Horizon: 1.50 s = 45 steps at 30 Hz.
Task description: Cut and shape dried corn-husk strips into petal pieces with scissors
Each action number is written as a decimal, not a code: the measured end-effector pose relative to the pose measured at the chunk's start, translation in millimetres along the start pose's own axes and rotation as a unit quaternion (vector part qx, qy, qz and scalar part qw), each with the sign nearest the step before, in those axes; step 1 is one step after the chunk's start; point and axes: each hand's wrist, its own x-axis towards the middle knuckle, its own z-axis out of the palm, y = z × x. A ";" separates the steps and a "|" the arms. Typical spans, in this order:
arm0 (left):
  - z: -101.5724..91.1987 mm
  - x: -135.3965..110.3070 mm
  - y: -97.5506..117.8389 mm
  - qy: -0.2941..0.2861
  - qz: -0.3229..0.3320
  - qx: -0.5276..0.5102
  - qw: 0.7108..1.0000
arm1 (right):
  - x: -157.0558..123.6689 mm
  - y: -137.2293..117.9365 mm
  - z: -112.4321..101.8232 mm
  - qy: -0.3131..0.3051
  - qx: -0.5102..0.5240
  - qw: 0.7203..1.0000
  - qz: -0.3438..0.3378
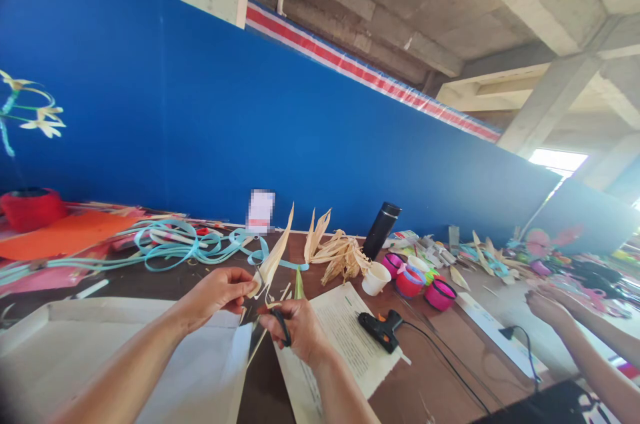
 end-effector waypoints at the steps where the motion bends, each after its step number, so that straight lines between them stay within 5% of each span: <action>1: -0.2 0.2 -0.3 0.000 0.001 -0.001 1.000 | 0.0 0.0 0.0 0.000 0.000 1.000 -0.001; 18: 8.6 0.2 2.6 0.032 -0.036 -0.022 0.999 | 4.6 9.5 -1.6 -0.005 0.060 0.998 -0.011; 45: 16.1 -1.6 0.7 0.064 -0.002 -0.026 0.998 | 4.3 9.8 -1.7 -0.005 0.114 0.993 -0.009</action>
